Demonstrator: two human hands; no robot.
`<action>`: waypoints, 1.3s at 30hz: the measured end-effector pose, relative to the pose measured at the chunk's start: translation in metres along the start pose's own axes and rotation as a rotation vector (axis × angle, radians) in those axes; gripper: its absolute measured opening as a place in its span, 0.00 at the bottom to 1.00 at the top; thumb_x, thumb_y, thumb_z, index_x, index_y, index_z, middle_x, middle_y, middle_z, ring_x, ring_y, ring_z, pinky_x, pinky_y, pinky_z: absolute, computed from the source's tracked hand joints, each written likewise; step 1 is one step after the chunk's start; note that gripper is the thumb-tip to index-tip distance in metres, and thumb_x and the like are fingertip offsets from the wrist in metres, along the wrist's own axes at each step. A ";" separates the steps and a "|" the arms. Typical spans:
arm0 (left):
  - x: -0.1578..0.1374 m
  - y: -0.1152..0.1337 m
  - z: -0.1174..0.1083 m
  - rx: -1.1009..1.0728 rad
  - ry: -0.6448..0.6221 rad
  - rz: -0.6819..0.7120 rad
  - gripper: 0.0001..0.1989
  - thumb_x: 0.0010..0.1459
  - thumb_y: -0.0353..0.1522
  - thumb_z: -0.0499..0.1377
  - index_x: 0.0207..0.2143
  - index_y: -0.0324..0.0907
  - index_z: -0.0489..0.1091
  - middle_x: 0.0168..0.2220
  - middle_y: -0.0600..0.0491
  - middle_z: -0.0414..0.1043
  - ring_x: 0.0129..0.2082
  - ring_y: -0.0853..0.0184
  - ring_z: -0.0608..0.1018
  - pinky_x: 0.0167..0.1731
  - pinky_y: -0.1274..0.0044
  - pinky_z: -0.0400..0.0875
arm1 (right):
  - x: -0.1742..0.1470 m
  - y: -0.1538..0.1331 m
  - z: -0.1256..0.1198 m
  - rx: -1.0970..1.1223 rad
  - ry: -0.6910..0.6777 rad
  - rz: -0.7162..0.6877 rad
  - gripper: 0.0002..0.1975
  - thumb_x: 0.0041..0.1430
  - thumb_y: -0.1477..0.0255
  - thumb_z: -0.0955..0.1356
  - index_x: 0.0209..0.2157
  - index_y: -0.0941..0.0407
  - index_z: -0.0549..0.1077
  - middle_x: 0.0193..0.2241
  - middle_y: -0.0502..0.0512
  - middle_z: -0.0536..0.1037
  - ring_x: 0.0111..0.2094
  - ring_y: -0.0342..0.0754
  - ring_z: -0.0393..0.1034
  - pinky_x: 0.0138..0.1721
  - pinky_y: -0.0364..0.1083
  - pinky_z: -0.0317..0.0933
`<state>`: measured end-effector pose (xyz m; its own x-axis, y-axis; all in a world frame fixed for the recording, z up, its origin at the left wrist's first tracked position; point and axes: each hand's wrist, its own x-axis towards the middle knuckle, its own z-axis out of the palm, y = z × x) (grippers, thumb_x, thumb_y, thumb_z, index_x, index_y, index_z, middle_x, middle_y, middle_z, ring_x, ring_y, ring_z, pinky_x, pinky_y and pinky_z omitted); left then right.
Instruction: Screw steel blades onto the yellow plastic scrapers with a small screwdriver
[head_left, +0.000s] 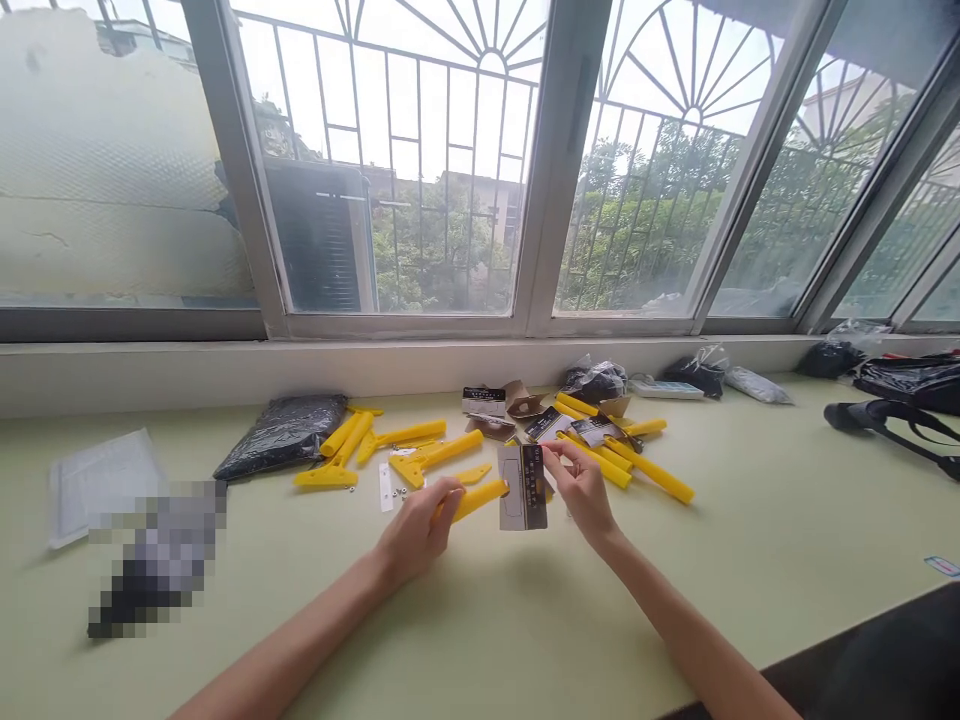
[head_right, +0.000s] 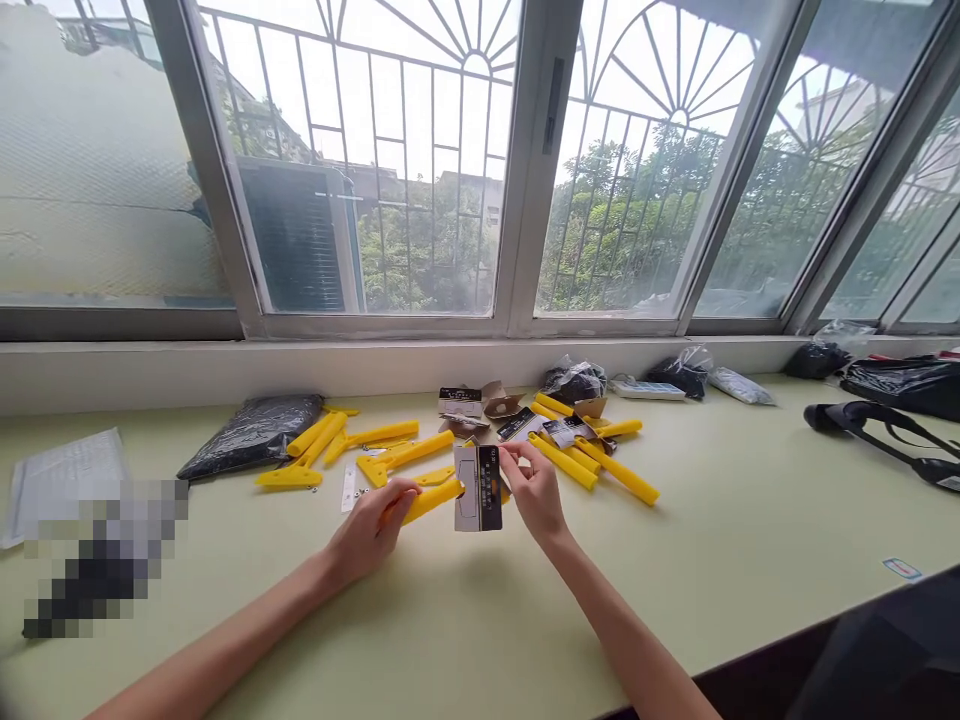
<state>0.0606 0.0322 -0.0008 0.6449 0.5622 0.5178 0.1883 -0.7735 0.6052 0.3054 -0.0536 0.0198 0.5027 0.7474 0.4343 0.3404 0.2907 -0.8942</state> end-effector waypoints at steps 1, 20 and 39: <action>0.000 0.000 0.000 -0.012 0.015 -0.010 0.13 0.71 0.37 0.47 0.41 0.42 0.69 0.30 0.54 0.71 0.27 0.70 0.69 0.30 0.77 0.63 | -0.001 0.000 0.000 -0.013 -0.001 -0.033 0.19 0.59 0.54 0.70 0.39 0.56 0.74 0.28 0.49 0.67 0.21 0.39 0.54 0.20 0.41 0.50; -0.004 0.001 -0.003 0.195 -0.049 0.220 0.18 0.66 0.41 0.56 0.54 0.45 0.64 0.36 0.53 0.76 0.24 0.71 0.73 0.29 0.77 0.67 | -0.004 0.000 -0.012 0.023 -0.636 0.168 0.15 0.52 0.59 0.73 0.30 0.58 0.78 0.25 0.51 0.72 0.24 0.43 0.62 0.23 0.41 0.55; 0.020 0.038 -0.009 -0.186 -0.223 -0.085 0.14 0.65 0.42 0.58 0.47 0.45 0.74 0.44 0.50 0.78 0.40 0.63 0.79 0.45 0.70 0.75 | 0.003 -0.008 -0.028 0.091 -0.595 0.071 0.25 0.55 0.50 0.72 0.22 0.57 0.70 0.20 0.48 0.66 0.23 0.41 0.56 0.25 0.42 0.50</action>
<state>0.0741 0.0167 0.0387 0.7833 0.5287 0.3271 0.1234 -0.6479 0.7517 0.3259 -0.0704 0.0314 -0.0180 0.9651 0.2614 0.2401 0.2579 -0.9359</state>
